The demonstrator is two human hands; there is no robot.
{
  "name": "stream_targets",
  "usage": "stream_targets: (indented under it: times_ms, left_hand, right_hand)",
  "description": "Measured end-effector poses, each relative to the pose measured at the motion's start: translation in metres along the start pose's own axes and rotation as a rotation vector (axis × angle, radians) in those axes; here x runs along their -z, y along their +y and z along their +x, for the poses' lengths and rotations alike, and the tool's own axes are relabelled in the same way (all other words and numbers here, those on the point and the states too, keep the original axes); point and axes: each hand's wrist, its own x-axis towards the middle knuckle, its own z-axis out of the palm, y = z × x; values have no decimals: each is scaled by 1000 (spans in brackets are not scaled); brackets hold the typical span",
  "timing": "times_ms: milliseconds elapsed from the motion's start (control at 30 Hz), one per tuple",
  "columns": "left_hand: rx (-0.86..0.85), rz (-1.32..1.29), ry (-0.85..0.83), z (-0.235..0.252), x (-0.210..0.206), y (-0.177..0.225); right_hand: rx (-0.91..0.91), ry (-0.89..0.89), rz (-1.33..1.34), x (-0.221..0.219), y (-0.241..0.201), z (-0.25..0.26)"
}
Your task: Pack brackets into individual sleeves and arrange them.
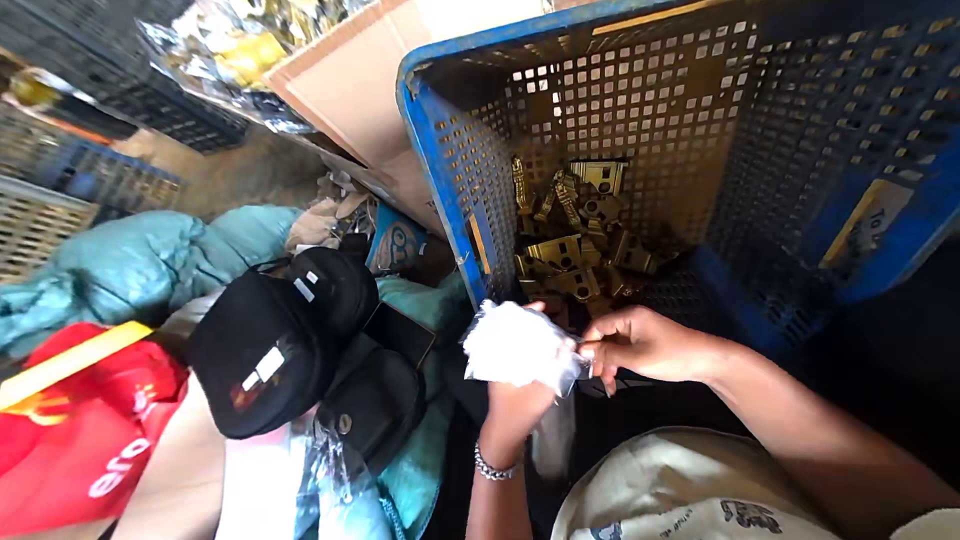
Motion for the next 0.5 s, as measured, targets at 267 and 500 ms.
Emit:
stream_targets:
  times_ms: [267, 500]
  left_hand:
    - [240, -128, -59, -21, 21, 23]
    - [77, 90, 82, -40, 29, -9]
  right_hand:
    - [64, 148, 142, -35, 29, -6]
    - [75, 128, -36, -21, 37, 19]
